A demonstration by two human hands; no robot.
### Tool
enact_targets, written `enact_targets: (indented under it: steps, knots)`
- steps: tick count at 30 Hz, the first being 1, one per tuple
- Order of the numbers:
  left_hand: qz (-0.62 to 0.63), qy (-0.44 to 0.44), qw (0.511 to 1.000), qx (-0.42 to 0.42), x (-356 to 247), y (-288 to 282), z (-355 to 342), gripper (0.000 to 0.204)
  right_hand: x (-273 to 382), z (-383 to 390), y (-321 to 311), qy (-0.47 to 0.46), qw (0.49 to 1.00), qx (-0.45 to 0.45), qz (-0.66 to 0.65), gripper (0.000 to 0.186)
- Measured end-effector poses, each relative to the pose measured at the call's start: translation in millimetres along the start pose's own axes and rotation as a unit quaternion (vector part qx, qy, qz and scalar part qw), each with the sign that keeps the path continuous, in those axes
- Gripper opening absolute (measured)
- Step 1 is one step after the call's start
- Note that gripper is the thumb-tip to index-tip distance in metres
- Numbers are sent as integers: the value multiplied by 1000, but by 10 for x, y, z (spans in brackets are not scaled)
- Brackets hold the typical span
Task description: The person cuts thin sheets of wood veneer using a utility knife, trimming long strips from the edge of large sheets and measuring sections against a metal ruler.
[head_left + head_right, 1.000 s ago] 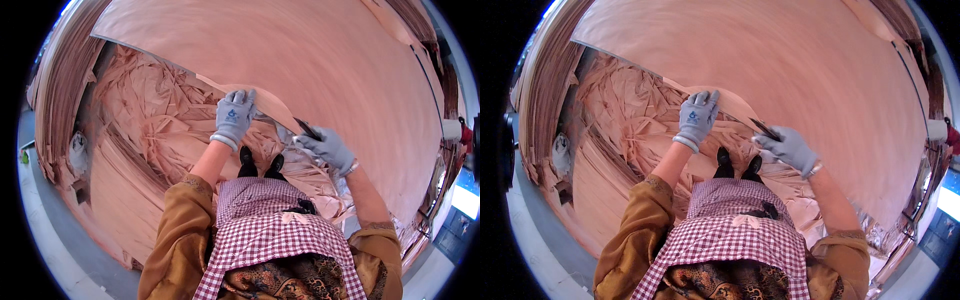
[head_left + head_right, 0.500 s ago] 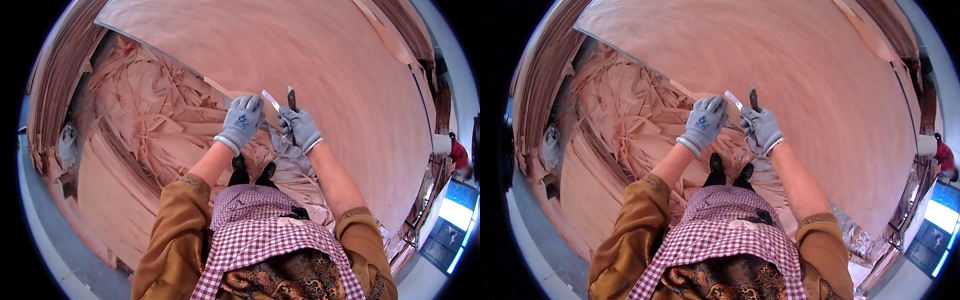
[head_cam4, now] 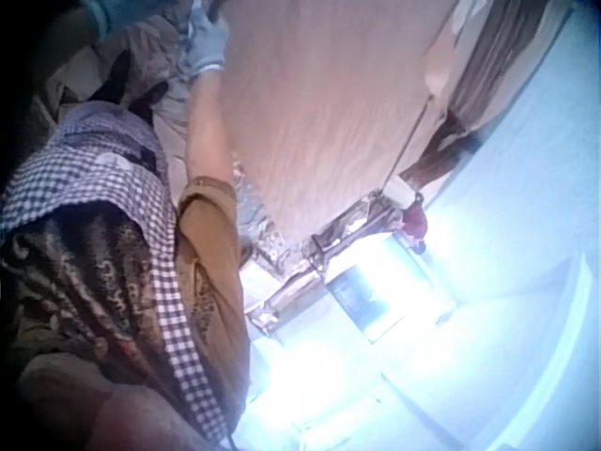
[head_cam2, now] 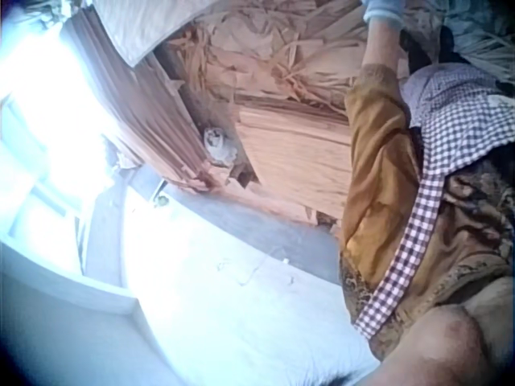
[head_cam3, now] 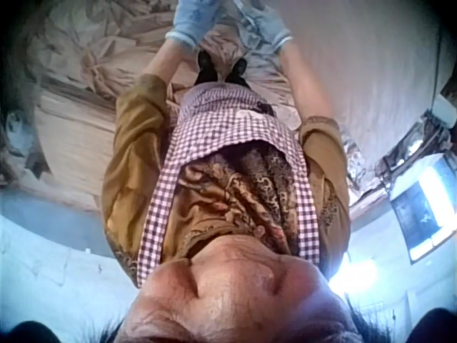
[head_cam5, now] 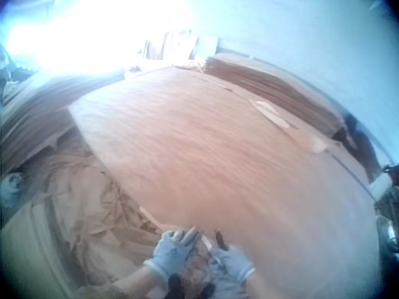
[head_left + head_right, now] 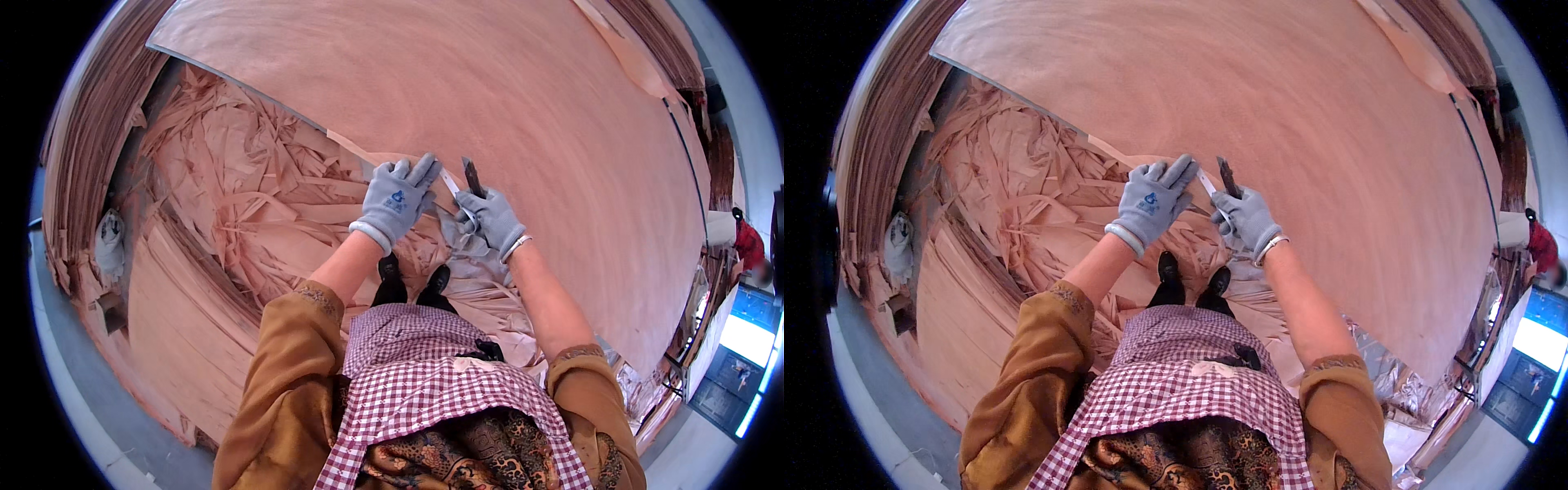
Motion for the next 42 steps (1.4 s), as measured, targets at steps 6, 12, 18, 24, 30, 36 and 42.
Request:
enact_targets:
  steps: [6, 12, 18, 24, 30, 36, 42]
  knots:
    - [-50, -9, 997, 63, -50, -87, -88, 52, -53, -69, -45, -38, 999, -7, 34, 16]
    - [-109, -17, 992, 64, -62, -53, -85, 54, 98, 167, 345, -80, 987, 61, 124, 19]
    - [91, -51, 984, -145, 215, -92, 246, 39, 537, 3, 496, -182, 964, 20, 194, 27]
    - [21, -107, 981, -160, 447, -72, 517, 46, 782, -380, 832, -132, 981, 121, 80, 22]
    - [30, -113, 980, -160, 479, -74, 511, 47, 563, -661, 893, -123, 986, 68, 86, 22]
    - [-20, -41, 994, -102, 596, -137, 368, 51, 591, -584, 933, -108, 975, 20, 191, 23]
    - [-37, 2, 999, -5, 656, -326, 282, 54, 580, -413, 794, -66, 964, 2, 256, 23]
Point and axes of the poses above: each hand's wrist, its own z-axis away from the middle knuckle, its own y-axis out of the palm, x = y × z, the point moved 1 cm from there along -z, towards the middle knuckle, and after that the axes turned 9 degrees about z, right-handed, at the moved point
